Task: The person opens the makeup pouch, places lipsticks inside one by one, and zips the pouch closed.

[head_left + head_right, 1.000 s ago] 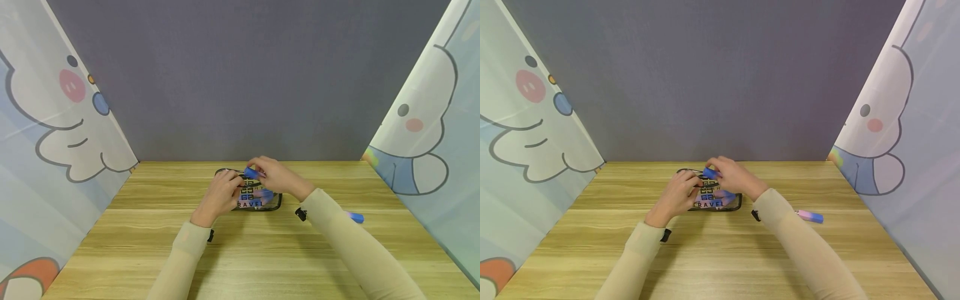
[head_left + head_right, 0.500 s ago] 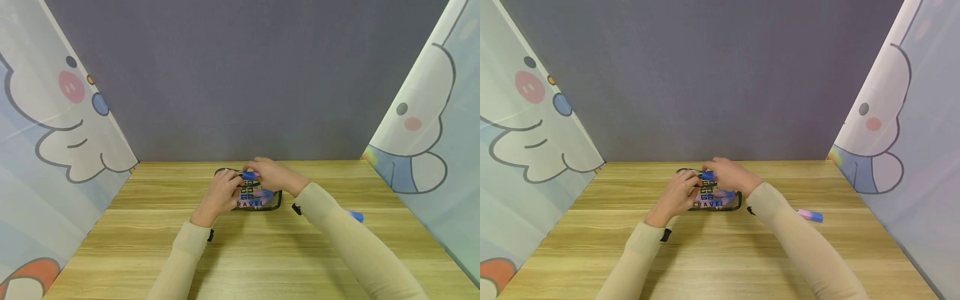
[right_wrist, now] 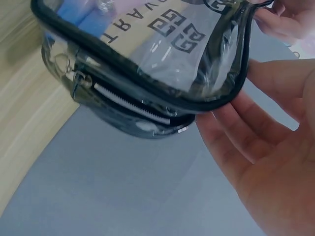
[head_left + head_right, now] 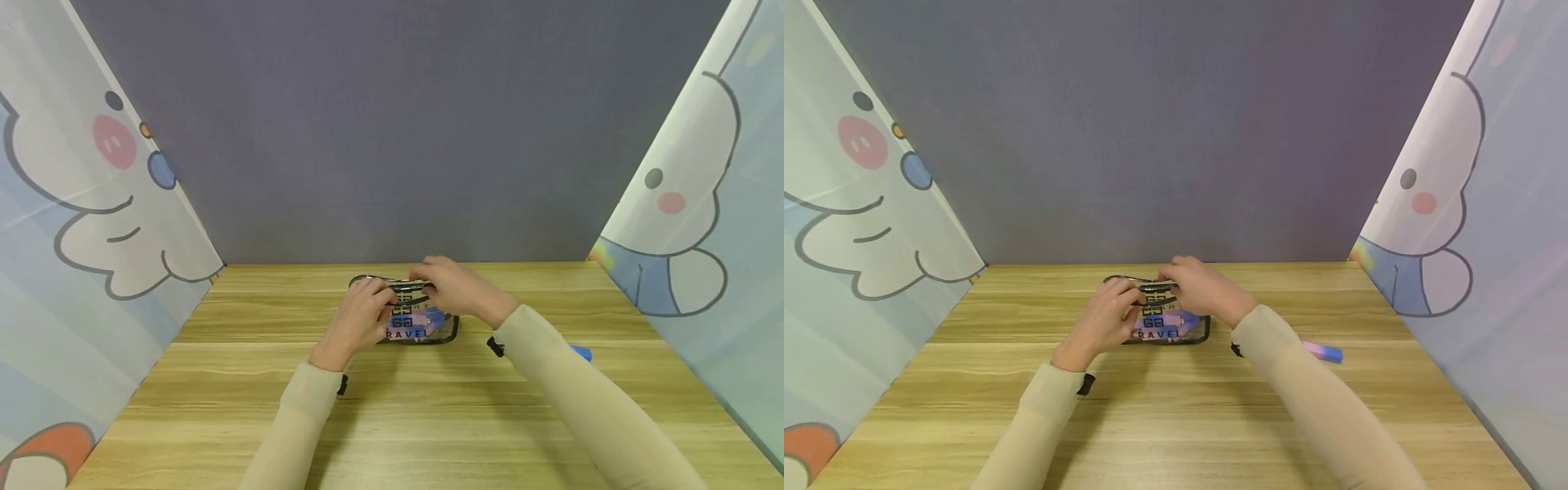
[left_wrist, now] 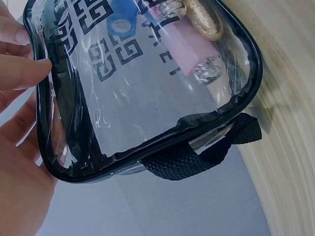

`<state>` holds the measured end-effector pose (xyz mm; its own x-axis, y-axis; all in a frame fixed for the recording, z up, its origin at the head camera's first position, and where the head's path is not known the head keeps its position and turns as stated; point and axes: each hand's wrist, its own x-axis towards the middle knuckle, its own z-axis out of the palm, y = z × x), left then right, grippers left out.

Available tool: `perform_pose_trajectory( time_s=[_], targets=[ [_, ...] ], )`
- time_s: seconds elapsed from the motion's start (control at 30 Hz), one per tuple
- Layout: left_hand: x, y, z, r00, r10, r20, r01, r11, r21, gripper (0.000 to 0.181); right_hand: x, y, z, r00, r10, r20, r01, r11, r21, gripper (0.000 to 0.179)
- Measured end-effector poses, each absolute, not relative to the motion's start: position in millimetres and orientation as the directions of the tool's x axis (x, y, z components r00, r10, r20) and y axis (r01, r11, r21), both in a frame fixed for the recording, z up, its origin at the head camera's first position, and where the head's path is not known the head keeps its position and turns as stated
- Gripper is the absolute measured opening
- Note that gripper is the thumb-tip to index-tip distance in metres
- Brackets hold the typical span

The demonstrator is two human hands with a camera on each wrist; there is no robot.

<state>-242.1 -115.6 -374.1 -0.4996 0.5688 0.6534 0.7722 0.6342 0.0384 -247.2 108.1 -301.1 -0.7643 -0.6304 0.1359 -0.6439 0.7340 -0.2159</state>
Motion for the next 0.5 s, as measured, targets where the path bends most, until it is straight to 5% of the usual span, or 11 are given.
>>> perform_pose_trajectory(
  time_s=[0.5],
  targets=[
    [-243.0, -117.3, -374.8, -0.514, 0.569, 0.641, 0.763, 0.646, 0.038, 0.016, -235.5, 126.9, -293.3, -0.783, -0.608, 0.132, -0.621, 0.754, -0.216, 0.029]
  ],
)
